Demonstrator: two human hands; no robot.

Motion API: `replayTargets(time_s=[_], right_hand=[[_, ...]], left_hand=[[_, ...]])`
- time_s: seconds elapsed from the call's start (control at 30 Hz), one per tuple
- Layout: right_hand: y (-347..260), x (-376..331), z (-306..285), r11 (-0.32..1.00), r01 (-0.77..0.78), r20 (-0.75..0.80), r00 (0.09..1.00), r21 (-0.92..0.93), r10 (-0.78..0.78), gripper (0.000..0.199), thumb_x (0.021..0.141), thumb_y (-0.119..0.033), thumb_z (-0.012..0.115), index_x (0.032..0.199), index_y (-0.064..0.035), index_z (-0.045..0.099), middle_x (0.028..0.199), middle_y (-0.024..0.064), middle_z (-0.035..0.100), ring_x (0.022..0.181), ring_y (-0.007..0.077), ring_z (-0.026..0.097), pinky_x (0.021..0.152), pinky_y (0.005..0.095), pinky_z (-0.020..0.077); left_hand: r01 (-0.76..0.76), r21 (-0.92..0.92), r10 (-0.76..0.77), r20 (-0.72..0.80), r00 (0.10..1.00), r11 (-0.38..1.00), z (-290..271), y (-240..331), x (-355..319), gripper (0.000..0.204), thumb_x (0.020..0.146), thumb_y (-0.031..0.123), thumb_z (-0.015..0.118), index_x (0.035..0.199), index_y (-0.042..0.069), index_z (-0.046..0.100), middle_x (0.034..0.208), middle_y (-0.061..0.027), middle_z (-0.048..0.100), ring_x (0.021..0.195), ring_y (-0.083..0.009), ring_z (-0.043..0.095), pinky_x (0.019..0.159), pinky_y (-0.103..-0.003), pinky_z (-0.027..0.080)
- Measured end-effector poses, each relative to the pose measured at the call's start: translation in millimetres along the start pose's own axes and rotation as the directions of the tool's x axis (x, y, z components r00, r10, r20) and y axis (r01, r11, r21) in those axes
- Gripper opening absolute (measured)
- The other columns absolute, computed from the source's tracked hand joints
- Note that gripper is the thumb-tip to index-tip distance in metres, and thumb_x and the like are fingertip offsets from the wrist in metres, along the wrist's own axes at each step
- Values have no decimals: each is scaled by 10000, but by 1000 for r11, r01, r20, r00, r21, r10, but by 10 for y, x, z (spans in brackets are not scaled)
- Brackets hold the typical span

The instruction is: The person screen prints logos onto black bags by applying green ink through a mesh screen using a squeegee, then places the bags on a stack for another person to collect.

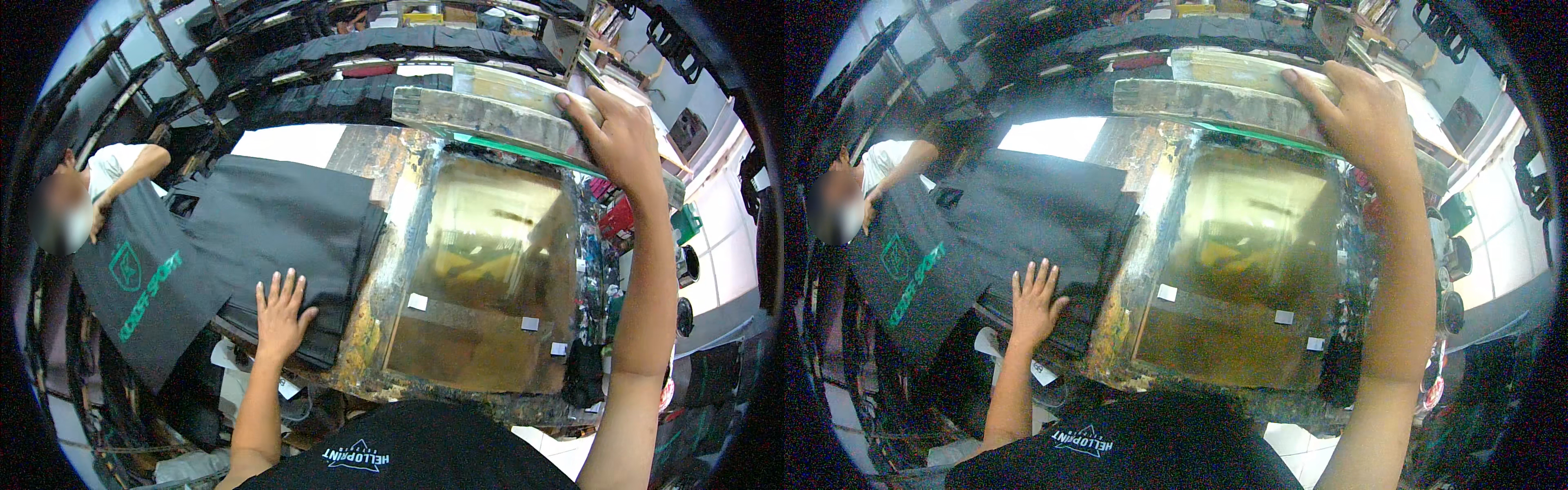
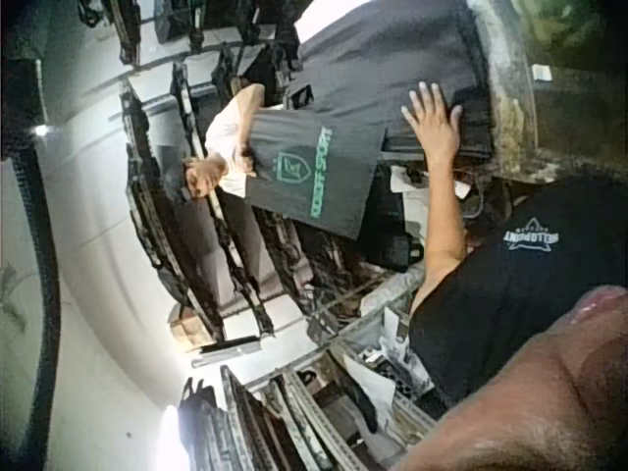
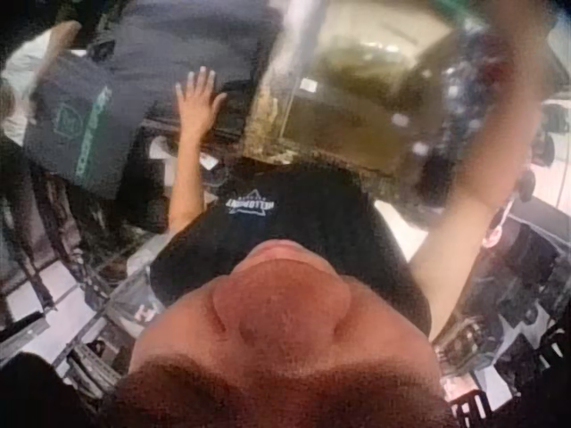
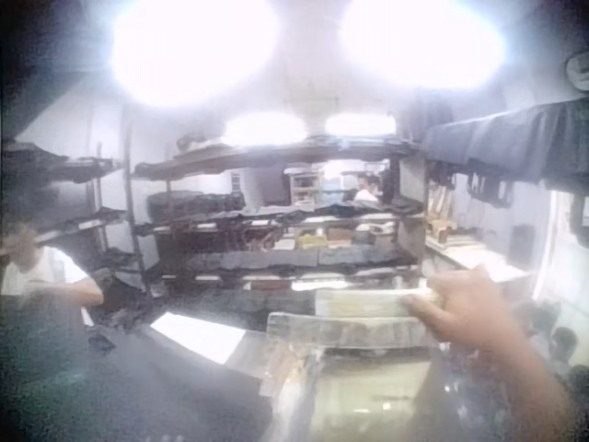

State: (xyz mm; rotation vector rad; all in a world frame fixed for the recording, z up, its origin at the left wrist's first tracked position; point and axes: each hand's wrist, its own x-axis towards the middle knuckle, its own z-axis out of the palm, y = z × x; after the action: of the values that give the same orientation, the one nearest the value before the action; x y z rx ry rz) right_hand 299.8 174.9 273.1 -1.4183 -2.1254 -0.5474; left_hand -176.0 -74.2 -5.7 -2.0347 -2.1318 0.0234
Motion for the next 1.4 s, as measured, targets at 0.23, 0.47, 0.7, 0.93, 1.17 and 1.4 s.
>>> replayTargets(time_s=[0.23, 0.47, 0.7, 0.93, 1.17, 1.4], right_hand=[[-29, -26, 45, 1000, 12, -34, 999, 6, -12, 689, 997, -693, 498, 957, -36, 703, 973, 221, 733, 964, 434, 687, 922, 582, 468], [44, 5, 70, 992, 118, -90, 988, -48, -122, 700, 989, -713, 492, 973, -55, 730, 932, 163, 750, 959, 384, 711, 789, 598, 488], [206, 34, 163, 967, 203, -138, 965, -152, -224, 645, 989, -693, 511, 1067, -106, 765, 959, 176, 744, 922, 383, 714, 791, 527, 540], [73, 173, -290, 990, 33, 280, 957, 140, -72, 805, 1044, -746, 322, 847, -61, 696, 718, 77, 638, 689, 181, 602, 622, 376, 483], [84, 194, -292, 995, -9, 309, 951, 99, -22, 767, 1058, -721, 323, 735, -100, 636, 682, 38, 586, 638, 152, 532, 585, 352, 434], [34, 140, -263, 993, -20, 279, 960, 119, -14, 769, 1052, -746, 314, 776, -111, 649, 694, 8, 582, 631, 149, 526, 565, 332, 437]], left_hand=[[133, -321, -141, -3, 990, 938, -314, -248, 403, 466, 1124, 373, 446, 1487, 124, 600, 1594, -84, 532, 1502, -351, 441, 1260, -604, 224], [-60, -364, 89, 62, 994, 930, -1341, 1100, 946, 419, 1102, 324, 497, 1446, 122, 624, 1396, -235, 658, 1336, -421, 598, 1197, -595, 371], [-426, -341, 491, 129, 862, 838, 30, 2921, 1073, 636, 1115, 508, 364, 1646, 158, 375, 1702, -162, 346, 1556, -495, 277, 1204, -769, 139], [-619, -343, 603, -166, 780, 706, 463, 3645, 1431, 538, 1117, 410, 392, 1628, 244, 421, 1734, -132, 285, 1587, -477, 203, 1195, -797, 90], [-611, -387, 586, -196, 786, 690, 373, 3948, 1202, 530, 1085, 385, 460, 1593, 235, 480, 1705, -138, 343, 1569, -481, 242, 1196, -794, 84], [-586, -426, 547, -223, 807, 689, 379, 4012, 1032, 525, 1072, 377, 492, 1574, 222, 511, 1690, -155, 361, 1564, -486, 245, 1195, -795, 82]])
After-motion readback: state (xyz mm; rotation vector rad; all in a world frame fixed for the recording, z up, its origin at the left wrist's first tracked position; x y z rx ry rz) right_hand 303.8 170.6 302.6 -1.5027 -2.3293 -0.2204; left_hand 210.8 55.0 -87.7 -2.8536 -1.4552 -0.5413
